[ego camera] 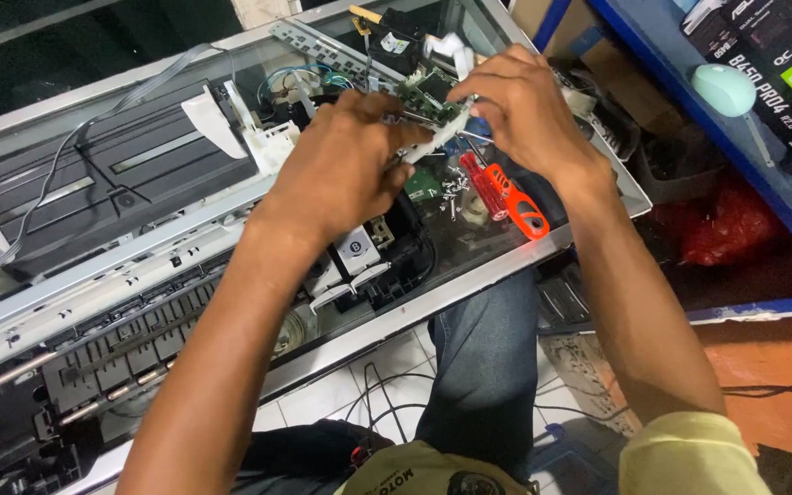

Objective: The person uses a screwdriver to remove screws from the internal frame of a disassembled printer, then disconnects a white ribbon cable and removes a metal bracket. The work is performed on a glass table with tools and parts nearby.

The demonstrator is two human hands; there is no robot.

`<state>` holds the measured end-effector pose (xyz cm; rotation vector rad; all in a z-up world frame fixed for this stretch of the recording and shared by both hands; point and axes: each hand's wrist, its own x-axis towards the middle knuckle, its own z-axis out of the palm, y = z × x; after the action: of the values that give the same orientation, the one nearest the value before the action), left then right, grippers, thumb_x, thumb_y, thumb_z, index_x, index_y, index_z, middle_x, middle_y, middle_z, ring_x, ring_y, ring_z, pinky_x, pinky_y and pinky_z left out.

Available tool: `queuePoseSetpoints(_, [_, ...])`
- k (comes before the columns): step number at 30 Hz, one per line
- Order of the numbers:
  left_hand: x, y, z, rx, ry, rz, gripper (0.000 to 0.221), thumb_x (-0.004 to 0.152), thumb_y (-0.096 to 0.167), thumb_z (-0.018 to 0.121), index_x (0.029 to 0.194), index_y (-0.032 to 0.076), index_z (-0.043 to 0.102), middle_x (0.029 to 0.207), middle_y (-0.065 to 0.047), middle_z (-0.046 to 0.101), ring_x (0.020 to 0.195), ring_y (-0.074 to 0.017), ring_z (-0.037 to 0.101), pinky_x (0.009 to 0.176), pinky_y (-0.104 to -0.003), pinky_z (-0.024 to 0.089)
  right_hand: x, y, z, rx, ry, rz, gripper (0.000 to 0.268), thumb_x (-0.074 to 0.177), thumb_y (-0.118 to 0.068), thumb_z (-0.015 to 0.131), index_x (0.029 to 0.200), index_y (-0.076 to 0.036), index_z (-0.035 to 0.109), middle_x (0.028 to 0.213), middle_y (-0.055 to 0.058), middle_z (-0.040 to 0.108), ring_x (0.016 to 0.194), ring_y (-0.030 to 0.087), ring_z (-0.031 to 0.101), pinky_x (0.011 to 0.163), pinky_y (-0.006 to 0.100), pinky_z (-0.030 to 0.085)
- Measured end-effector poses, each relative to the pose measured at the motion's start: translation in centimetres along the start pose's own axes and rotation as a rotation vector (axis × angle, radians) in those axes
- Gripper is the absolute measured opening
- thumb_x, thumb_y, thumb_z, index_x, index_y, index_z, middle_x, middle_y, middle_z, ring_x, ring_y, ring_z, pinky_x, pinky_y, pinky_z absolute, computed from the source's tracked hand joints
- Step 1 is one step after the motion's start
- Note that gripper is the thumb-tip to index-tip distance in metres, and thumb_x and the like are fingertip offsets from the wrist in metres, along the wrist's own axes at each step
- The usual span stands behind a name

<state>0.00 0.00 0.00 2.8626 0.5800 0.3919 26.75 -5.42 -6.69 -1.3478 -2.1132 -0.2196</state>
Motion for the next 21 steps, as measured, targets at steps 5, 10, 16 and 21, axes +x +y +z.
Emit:
queuePoseSetpoints(5, [0.0, -1.0, 1.5, 0.113, -0.027, 0.010, 0.051, 0.086, 0.011, 0.065, 0.136, 0.021, 0.069, 0.128, -0.017, 0.064, 0.121, -0.0436, 0.052, 0.095, -0.062, 0.044, -4.9, -2.0, -4.2, -0.144, 0.090, 0.175, 0.030, 0.110, -0.020, 0.058, 0.126, -0.002, 0.075, 0.117, 0.016, 0.075, 0.107, 0.035, 0.065, 0.086, 0.046, 0.046])
queuePoseSetpoints(10, [0.2, -0.5, 1.5, 0.160, -0.035, 0.013, 0.056, 0.084, 0.005, 0.066, 0.138, 0.019, 0.067, 0.126, -0.018, 0.066, 0.115, -0.0423, 0.056, 0.094, -0.058, 0.046, -11.0, -2.4, -6.1, -0.203, 0.046, 0.430, 0.034, 0.111, -0.033, 0.070, 0.123, -0.002, 0.075, 0.115, 0.024, 0.072, 0.111, 0.043, 0.063, 0.085, 0.052, 0.048])
queuePoseSetpoints(16, [0.3, -0.5, 1.8, 0.224, -0.031, -0.013, 0.062, 0.081, 0.007, 0.067, 0.143, 0.014, 0.058, 0.126, -0.017, 0.066, 0.116, -0.0418, 0.056, 0.095, -0.059, 0.046, -12.5, -1.3, -5.1, -0.181, 0.006, 0.527, 0.024, 0.099, -0.017, 0.080, 0.119, -0.005, 0.076, 0.114, 0.017, 0.075, 0.106, 0.040, 0.063, 0.086, 0.050, 0.049])
queuePoseSetpoints(21, [0.4, -0.3, 1.5, 0.189, -0.057, -0.087, 0.036, 0.088, 0.014, 0.070, 0.123, 0.006, 0.064, 0.114, -0.020, 0.066, 0.113, -0.0418, 0.061, 0.099, -0.058, 0.049, -12.7, -0.8, -4.7, -0.097, -0.047, 0.526, 0.037, 0.088, -0.014, 0.085, 0.122, -0.006, 0.072, 0.115, 0.018, 0.072, 0.106, 0.036, 0.066, 0.094, 0.043, 0.049])
